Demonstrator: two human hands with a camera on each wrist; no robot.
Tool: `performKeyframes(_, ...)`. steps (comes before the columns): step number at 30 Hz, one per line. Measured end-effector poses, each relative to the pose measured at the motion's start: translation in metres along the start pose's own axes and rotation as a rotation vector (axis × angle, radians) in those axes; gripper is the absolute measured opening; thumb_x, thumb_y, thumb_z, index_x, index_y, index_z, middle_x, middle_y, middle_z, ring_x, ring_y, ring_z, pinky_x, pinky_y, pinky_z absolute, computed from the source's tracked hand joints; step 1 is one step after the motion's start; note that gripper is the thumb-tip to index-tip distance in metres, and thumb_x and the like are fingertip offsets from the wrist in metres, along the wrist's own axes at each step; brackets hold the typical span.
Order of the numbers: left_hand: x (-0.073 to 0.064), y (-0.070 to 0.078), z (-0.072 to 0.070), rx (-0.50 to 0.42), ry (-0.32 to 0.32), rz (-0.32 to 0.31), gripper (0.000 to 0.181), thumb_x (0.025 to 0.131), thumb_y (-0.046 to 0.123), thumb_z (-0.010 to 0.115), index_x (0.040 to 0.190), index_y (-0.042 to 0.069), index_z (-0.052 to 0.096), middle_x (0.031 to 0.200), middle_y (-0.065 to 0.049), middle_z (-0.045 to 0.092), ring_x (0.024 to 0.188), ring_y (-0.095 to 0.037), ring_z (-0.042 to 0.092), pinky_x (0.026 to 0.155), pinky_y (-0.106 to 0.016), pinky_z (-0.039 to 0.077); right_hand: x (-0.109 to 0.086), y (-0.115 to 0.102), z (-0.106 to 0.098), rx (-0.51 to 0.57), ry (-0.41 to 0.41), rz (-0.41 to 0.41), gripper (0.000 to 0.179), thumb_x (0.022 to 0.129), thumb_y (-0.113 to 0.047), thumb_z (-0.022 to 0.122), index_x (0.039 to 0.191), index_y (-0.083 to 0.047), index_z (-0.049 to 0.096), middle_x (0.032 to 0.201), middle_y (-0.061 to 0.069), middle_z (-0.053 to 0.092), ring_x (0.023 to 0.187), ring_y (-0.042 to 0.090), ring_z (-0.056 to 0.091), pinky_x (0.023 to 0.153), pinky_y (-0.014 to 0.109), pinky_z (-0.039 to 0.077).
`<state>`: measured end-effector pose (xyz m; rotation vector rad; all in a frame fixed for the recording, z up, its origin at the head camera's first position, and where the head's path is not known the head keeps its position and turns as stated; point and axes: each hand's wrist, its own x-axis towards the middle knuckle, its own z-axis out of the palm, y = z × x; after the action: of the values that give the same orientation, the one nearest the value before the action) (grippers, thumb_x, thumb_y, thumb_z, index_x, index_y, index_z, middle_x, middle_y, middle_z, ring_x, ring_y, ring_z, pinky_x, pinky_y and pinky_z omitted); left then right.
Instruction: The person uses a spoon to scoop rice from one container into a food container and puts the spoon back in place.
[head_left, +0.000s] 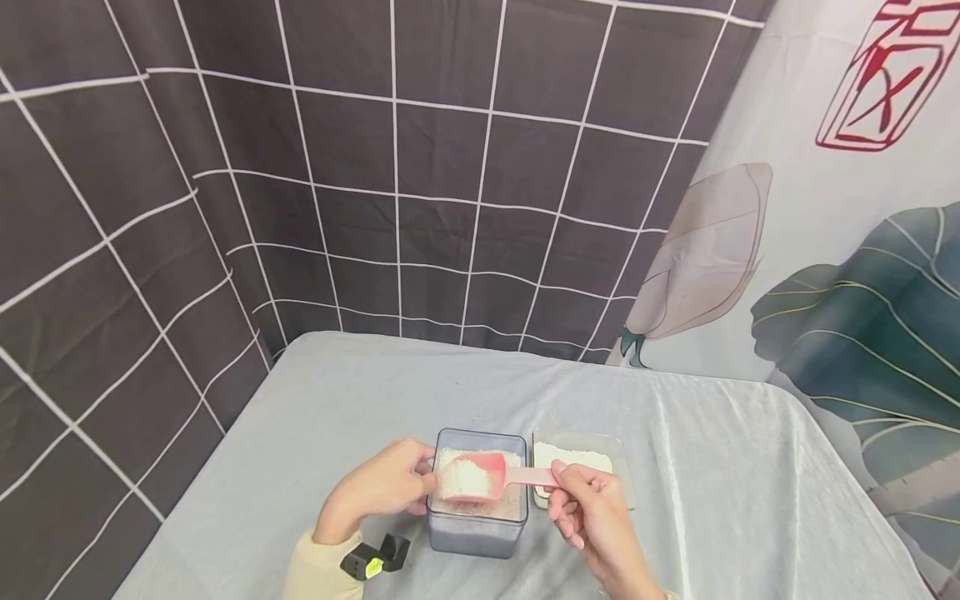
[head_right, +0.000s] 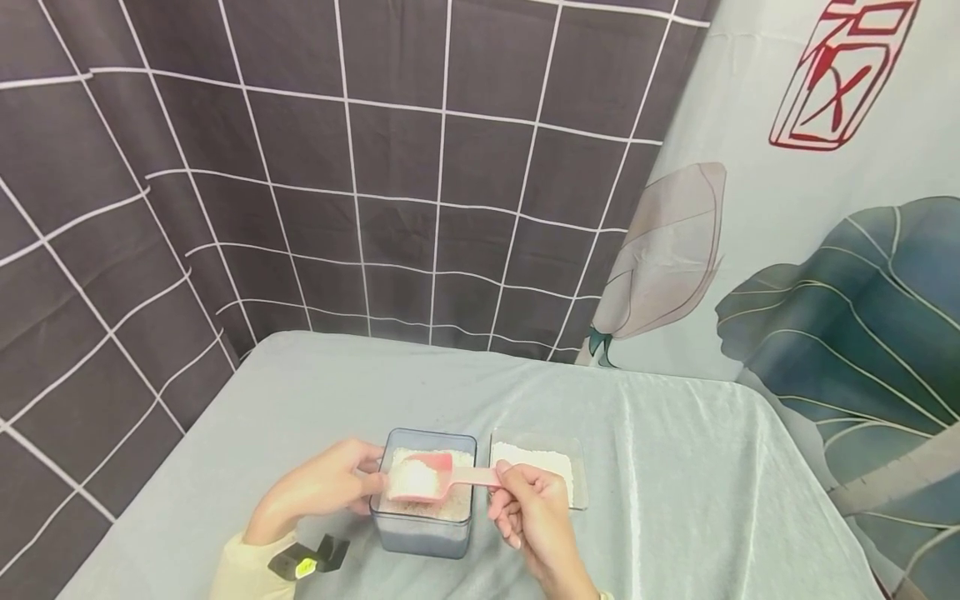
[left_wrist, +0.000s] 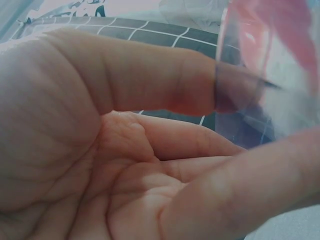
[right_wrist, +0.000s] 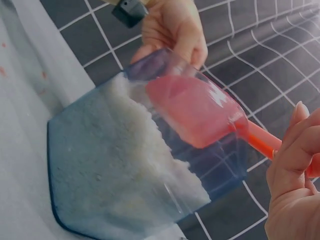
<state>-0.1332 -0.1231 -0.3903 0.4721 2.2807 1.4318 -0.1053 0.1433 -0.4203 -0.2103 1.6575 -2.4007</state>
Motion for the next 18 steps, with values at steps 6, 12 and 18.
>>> performKeyframes(6,0.0,0.0006,0.0008,0.011,0.015,-0.015,0.029,0.081,-0.003,0.05,0.107,-0.011,0.057,0.085,-0.013,0.062,0.073,-0.025,0.065,0.057,-0.029,0.057,0.0001,-0.0042,-0.0062,0.017,0.018,-0.034,0.028,0.094,-0.013,0.048,0.071,-0.005,0.061,0.052,-0.002,0.059,0.035,0.001,0.043,0.029,0.023,0.012)
performKeyframes(12,0.0004,0.0002,0.002,0.007,0.018,-0.026,0.035,0.082,-0.002,0.051,0.113,-0.017,0.051,0.091,-0.017,0.062,0.076,-0.026,0.065,0.059,-0.03,0.058,0.0,-0.0071,-0.0093,0.037,0.03,-0.043,0.026,0.094,-0.012,0.048,0.073,-0.004,0.061,0.051,-0.002,0.059,0.035,0.0,0.043,0.029,0.024,0.01)
performKeyframes(18,0.0007,0.0003,0.0016,0.007,0.009,-0.013,0.031,0.082,-0.002,0.05,0.11,-0.014,0.055,0.087,-0.015,0.063,0.075,-0.026,0.065,0.058,-0.029,0.058,-0.0003,-0.0086,-0.0111,0.041,0.042,-0.05,0.026,0.094,-0.011,0.048,0.073,-0.004,0.061,0.05,-0.003,0.057,0.034,0.0,0.042,0.029,0.024,0.01)
